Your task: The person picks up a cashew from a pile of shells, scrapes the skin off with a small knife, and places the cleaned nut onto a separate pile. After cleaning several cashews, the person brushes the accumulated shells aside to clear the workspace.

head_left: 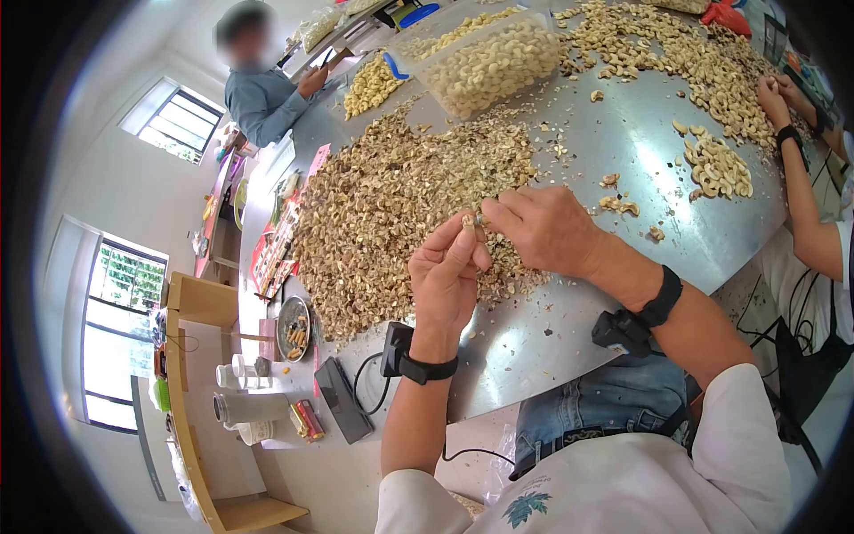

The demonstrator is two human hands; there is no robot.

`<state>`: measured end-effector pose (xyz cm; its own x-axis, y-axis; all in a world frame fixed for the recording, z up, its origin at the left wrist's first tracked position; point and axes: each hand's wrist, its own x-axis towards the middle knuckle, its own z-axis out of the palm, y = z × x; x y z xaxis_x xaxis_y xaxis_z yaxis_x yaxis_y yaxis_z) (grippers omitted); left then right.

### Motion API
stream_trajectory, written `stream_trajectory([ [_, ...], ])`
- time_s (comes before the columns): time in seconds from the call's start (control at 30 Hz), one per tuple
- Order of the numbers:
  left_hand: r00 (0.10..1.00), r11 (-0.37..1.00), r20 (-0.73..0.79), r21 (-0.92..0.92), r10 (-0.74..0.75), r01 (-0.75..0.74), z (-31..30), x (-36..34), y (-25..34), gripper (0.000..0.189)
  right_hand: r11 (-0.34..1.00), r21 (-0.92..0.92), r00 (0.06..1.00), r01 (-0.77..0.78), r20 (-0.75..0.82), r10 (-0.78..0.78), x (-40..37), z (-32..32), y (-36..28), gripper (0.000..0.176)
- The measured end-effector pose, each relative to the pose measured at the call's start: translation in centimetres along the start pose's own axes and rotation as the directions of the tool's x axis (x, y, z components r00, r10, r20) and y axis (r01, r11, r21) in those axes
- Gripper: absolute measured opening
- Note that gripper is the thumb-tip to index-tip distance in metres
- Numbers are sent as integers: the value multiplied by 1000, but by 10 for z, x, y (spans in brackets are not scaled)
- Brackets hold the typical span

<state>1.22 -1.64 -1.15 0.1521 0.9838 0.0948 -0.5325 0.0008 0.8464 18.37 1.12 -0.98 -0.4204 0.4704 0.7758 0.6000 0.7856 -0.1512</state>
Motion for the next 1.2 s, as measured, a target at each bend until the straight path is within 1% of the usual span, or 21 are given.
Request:
stream_trajectory([
  [0.07, 1000, 1000, 8, -10, -14, 14, -1, 0, 1, 25, 998, -56, 999, 28, -24, -29, 1, -1, 0, 16],
  [0.17, 999, 999, -2, 10, -44, 44, -1, 0, 1, 26, 995, -47, 989, -89, -119, 83, -1, 6, 5, 12],
  [0.23, 999, 999, -4, 2, -46, 46, 1, -1, -1, 27, 969, 149, 951, -198, -209, 226, 1, 8, 12, 8],
  [0.27, 999, 999, -5, -2, -47, 47, 2, -2, -1, 27, 938, 248, 922, -241, -242, 301, 3, 7, 13, 9],
  [0.3, 999, 999, 3, 11, -37, 37, 2, -2, -1, 27, 833, 424, 899, -354, -92, 429, 3, 4, 15, 11],
  [0.33, 1000, 999, 10, 24, -28, 28, 3, -2, -2, 27, 682, 562, 852, -468, 80, 518, 3, -1, 17, 14],
  [0.37, 1000, 999, 16, 36, -20, 19, 3, -2, -2, 27, 493, 655, 784, -573, 263, 562, 4, -6, 17, 17],
  [0.43, 1000, 997, 14, 74, 2, -3, 3, -3, -3, 27, 215, 766, 743, -606, 447, 499, 5, -11, 14, 17],
  [0.47, 1000, 996, 13, 92, 14, -16, 3, -3, -4, 27, 67, 786, 724, -614, 528, 444, 5, -12, 11, 18],
  [0.57, 996, 967, 61, 244, 61, -74, 1, -4, -4, 27, -55, 780, 703, -624, 590, 396, 8, -13, 2, 17],
  [0.67, 993, 938, 81, 329, 90, -111, 2, -4, -4, 28, -34, 790, 737, -612, 585, 337, 1, -4, 9, 8],
  [0.77, 990, 920, 103, 371, 95, -127, 1, -4, -4, 28, -16, 803, 743, -596, 558, 370, 0, -4, 7, 7],
  [0.87, 991, 889, 53, 437, 125, -136, 10, -5, -4, 29, 89, 809, 765, -581, 505, 400, 0, -2, 5, 7],
  [0.97, 996, 910, 44, 405, 75, -86, 10, -4, -3, 29, 170, 786, 766, -595, 489, 418, 2, -4, 3, 7],
  [1.07, 996, 913, 58, 400, 60, -79, 7, -3, -3, 29, 367, 718, 790, -592, 425, 443, -1, 0, 2, 6],
  [1.17, 995, 893, 80, 440, 61, -91, 2, -3, -8, 29, 518, 675, 839, -525, 308, 448, -2, 1, -1, 7],
  [1.2, 997, 916, 68, 396, 47, -70, 4, -4, -7, 29, 509, 664, 822, -548, 317, 473, -2, 0, -2, 8],
])
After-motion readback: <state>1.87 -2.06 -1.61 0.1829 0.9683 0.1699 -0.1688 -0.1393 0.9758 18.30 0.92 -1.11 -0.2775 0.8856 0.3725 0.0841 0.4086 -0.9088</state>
